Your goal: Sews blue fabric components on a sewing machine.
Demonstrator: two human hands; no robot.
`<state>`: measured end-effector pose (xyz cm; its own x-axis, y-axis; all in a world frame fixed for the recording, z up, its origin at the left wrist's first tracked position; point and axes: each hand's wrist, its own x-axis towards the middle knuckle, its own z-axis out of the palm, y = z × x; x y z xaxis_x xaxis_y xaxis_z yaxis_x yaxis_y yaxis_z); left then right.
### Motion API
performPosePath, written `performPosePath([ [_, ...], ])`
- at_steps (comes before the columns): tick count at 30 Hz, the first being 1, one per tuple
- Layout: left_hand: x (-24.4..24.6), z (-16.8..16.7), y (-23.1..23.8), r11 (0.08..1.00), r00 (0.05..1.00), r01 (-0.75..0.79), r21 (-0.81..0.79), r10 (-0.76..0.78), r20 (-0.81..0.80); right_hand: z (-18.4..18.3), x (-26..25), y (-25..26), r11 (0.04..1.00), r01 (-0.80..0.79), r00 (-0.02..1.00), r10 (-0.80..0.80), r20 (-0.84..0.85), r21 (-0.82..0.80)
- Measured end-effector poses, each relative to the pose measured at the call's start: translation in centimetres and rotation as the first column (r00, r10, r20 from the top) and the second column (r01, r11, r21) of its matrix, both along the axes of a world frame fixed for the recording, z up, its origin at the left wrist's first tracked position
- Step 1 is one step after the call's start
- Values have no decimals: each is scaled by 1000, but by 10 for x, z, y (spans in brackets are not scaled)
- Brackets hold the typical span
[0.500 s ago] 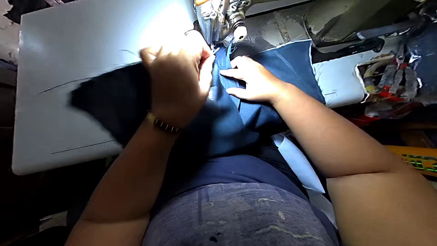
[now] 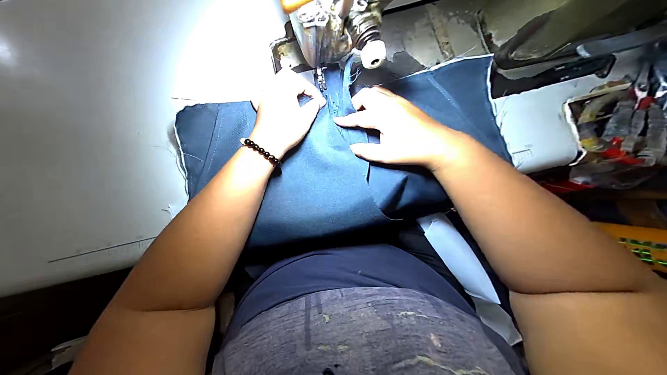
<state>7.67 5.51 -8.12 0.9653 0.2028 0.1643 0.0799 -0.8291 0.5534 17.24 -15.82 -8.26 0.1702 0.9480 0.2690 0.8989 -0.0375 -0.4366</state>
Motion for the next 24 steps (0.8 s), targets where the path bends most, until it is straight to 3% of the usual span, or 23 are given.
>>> performPosePath([
  [3,0,0,0,1000,1000,-9,-3,9,-30,9,-13,6,994,97,995,-97,10,-52],
  [6,0,-2,0,1000,999,-25,1,25,-36,-11,-19,14,957,218,976,-219,-20,189],
  [18,-1,-6,-6,992,994,-110,61,109,26,-18,-16,13,909,245,969,-238,-62,338],
  [21,-5,-5,-12,985,992,-87,146,73,100,-16,-16,12,883,256,967,-239,-91,393],
  [24,-12,4,-23,928,1000,-24,371,19,18,-15,-17,11,874,253,968,-227,-110,415],
])
